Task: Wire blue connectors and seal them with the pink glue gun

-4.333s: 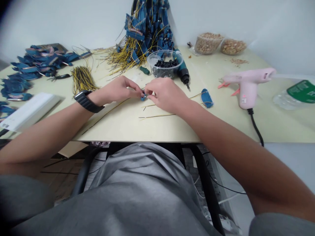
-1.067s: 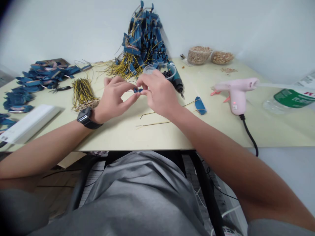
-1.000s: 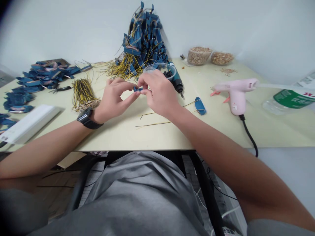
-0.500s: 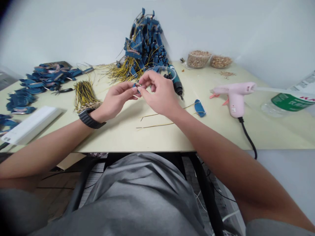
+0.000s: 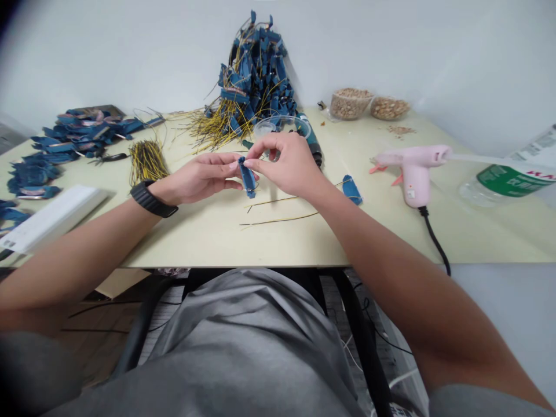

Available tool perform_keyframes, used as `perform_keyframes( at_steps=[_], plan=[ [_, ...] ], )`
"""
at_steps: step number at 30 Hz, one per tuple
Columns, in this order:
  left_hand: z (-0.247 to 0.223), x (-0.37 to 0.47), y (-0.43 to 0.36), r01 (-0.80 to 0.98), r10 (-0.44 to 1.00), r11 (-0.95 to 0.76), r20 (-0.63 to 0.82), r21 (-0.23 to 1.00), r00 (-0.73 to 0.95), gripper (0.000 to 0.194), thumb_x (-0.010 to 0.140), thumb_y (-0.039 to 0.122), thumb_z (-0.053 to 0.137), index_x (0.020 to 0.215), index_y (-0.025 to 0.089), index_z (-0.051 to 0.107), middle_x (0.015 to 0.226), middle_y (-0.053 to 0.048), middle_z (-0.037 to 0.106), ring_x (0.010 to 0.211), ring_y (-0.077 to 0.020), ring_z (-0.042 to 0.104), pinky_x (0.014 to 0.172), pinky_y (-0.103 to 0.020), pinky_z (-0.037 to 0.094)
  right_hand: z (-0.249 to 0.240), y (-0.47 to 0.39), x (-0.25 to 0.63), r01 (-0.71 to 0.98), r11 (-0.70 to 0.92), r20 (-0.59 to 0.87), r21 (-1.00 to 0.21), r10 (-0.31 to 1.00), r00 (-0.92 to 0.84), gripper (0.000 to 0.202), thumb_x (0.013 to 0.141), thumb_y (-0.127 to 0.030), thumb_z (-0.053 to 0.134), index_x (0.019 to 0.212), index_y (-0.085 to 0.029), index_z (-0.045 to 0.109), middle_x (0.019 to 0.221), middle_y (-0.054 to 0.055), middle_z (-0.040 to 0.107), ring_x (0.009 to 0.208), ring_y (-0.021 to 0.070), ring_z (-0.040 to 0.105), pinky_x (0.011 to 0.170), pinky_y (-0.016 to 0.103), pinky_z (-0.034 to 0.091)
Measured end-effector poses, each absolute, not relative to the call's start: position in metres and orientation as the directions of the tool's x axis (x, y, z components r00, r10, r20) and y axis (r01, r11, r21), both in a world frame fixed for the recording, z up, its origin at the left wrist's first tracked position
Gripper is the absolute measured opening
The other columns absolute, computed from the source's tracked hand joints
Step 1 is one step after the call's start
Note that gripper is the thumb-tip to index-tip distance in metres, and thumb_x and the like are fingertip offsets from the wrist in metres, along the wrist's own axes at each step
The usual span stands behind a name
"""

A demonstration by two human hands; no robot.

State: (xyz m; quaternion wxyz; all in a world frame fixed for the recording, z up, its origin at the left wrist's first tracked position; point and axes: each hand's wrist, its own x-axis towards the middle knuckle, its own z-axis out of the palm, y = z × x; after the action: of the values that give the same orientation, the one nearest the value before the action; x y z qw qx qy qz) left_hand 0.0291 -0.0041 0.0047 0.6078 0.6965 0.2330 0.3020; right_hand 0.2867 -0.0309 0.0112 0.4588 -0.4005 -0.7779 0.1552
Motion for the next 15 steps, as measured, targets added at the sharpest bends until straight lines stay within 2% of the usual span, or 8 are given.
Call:
perform_keyframes(
  at_steps=[5,9,12,15],
  plan=[
    [0.003,0.028,-0.003,-0.052,0.685,-0.132,0.128,0.990,0.717,0.051,0.093,0.069,0.106,0.110,0.023,0.092,0.123,-0.014,0.092,0.114,-0.0297,0.088,0.101,-0.044,0.073,0.012,-0.032,0.286,0.462,0.621,0.561,-0.633,0.779,-0.280,0.022,0.095,-0.045,0.097,0.089,-0.026,0.089,0.089,0.005,0.083,0.084,0.0241,0.069,0.074,0.041,0.053],
    [-0.004,0.029,-0.003,-0.123,0.704,-0.047,0.120,0.991,0.700,0.049,0.096,0.062,0.106,0.118,0.022,0.087,0.123,-0.011,0.092,0.112,-0.0253,0.087,0.099,-0.039,0.071,0.014,-0.034,0.286,0.446,0.594,0.518,-0.670,0.804,-0.293,0.017,0.094,-0.037,0.096,0.087,-0.024,0.088,0.092,0.006,0.084,0.083,0.0224,0.067,0.076,0.040,0.052],
    [-0.007,0.030,-0.003,-0.157,0.718,-0.012,0.118,0.988,0.686,0.045,0.099,0.053,0.106,0.123,0.023,0.082,0.124,-0.009,0.091,0.115,-0.0249,0.088,0.101,-0.039,0.071,0.014,-0.035,0.285,0.433,0.560,0.482,-0.706,0.829,-0.286,0.019,0.094,-0.037,0.098,0.085,-0.024,0.086,0.089,0.005,0.082,0.082,0.0221,0.067,0.078,0.040,0.053],
    [-0.008,0.030,-0.004,-0.148,0.719,-0.023,0.119,0.989,0.685,0.045,0.101,0.054,0.105,0.125,0.024,0.081,0.124,-0.008,0.092,0.116,-0.0252,0.088,0.102,-0.041,0.071,0.012,-0.033,0.283,0.438,0.524,0.451,-0.730,0.852,-0.266,0.022,0.092,-0.038,0.100,0.084,-0.024,0.086,0.083,0.004,0.079,0.081,0.0221,0.066,0.080,0.040,0.054]
  ],
)
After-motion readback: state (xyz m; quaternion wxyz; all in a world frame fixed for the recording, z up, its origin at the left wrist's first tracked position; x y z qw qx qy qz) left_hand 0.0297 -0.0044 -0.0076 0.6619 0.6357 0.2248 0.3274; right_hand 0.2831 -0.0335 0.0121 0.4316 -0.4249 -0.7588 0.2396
